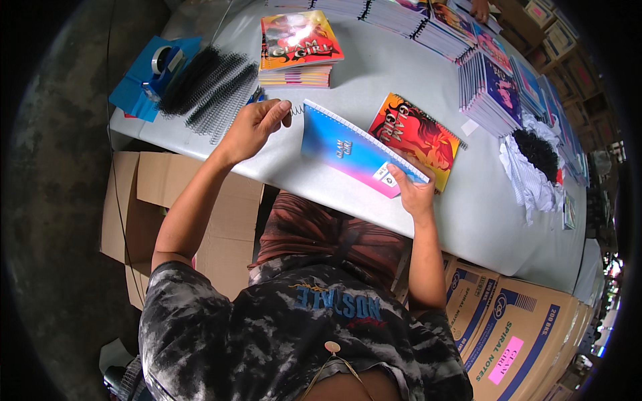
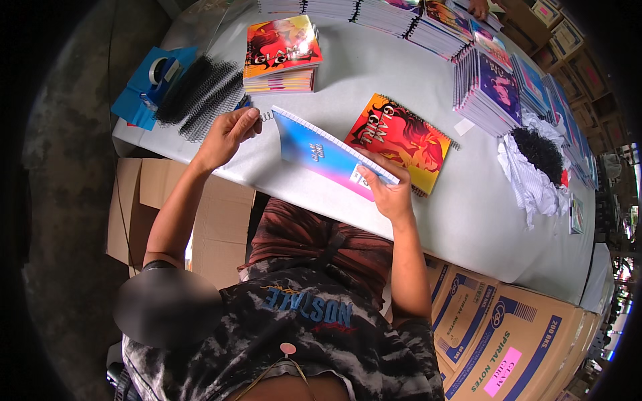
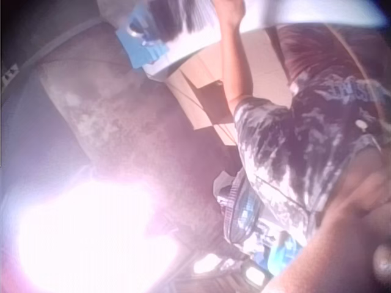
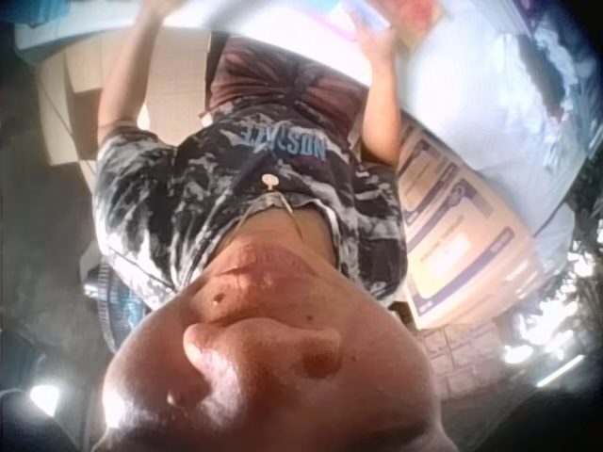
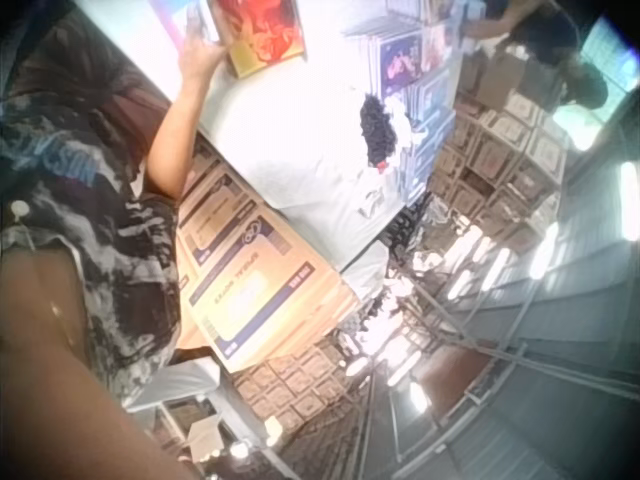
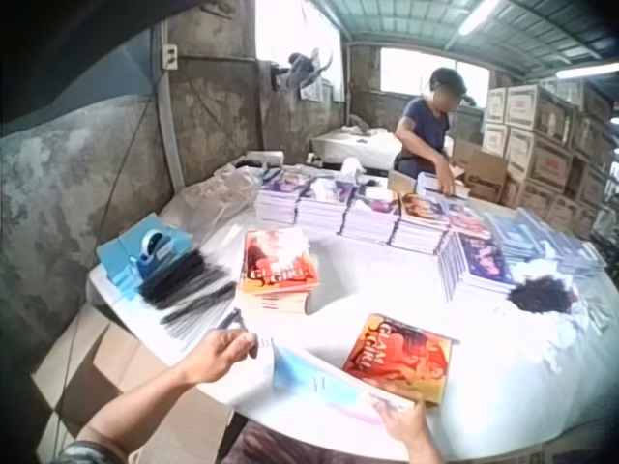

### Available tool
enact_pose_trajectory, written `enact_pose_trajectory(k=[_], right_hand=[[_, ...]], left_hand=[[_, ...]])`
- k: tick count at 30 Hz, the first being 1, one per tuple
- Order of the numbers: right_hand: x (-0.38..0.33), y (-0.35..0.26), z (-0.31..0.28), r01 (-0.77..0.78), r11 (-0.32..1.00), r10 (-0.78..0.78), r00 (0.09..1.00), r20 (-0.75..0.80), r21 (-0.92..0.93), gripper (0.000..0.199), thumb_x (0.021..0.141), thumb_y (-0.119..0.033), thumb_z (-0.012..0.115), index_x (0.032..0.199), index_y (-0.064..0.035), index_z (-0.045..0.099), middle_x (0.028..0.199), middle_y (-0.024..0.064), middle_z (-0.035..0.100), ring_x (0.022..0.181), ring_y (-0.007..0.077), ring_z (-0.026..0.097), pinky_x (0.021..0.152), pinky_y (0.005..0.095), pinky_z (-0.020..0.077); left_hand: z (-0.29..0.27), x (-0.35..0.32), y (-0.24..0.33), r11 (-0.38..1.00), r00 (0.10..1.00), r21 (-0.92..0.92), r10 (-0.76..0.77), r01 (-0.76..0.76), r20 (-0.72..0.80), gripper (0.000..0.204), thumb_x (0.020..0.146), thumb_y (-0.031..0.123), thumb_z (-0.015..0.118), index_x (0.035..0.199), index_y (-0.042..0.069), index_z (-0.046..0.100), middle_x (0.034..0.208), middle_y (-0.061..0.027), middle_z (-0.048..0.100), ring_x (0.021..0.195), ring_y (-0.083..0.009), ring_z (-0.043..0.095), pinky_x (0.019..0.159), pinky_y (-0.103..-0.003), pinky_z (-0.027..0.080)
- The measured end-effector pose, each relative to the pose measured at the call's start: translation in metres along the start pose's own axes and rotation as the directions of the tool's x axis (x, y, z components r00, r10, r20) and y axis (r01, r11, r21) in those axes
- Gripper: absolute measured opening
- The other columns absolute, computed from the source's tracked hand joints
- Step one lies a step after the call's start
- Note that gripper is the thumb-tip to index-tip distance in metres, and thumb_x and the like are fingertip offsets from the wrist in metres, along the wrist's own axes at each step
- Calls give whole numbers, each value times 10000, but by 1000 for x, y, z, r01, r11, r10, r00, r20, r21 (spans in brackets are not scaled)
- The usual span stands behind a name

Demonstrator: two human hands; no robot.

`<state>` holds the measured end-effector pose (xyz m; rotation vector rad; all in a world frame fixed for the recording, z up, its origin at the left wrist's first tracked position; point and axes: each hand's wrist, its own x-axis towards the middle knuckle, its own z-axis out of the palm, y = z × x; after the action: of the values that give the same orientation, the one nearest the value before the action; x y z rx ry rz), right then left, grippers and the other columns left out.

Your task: The person assembles spiral-bound notebooks by inserting metal spirals into the punched holes of the covers and pages. They use pliers to secure the spirals and repeatedly flip through the pages to check alignment. The person also retrieves notebooks from a cardboard box and stacks them on the table.

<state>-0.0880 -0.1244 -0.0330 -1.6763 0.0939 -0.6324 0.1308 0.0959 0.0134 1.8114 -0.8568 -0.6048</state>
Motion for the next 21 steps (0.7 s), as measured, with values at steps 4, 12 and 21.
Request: enact_pose_trajectory(k=[4,12,21], right_hand=[[3,-7,1,85,995,-83,996,45,-55,231,815,-19,629,1031,63,609,953,116,654,856,133,601,784,248,464],[-4,-3,-1,88,994,-85,995,42,-65,255,803,12,621,1056,42,608,996,131,653,871,142,614,786,263,483],[-6,-7,8,193,957,-191,981,31,-217,254,796,9,612,1049,23,620,975,130,663,819,173,640,742,266,495]], left_hand=[[-7,6,9,958,975,-198,-187,209,123,463,938,421,425,668,55,511,525,49,354,475,-52,309,453,-213,272],[-22,14,23,990,985,-41,137,-133,109,235,890,235,563,816,13,538,784,-63,537,557,-94,515,543,-230,438],[-5,5,62,407,781,772,599,-489,178,194,721,170,703,869,88,607,907,-45,600,909,-215,548,852,-339,378]])
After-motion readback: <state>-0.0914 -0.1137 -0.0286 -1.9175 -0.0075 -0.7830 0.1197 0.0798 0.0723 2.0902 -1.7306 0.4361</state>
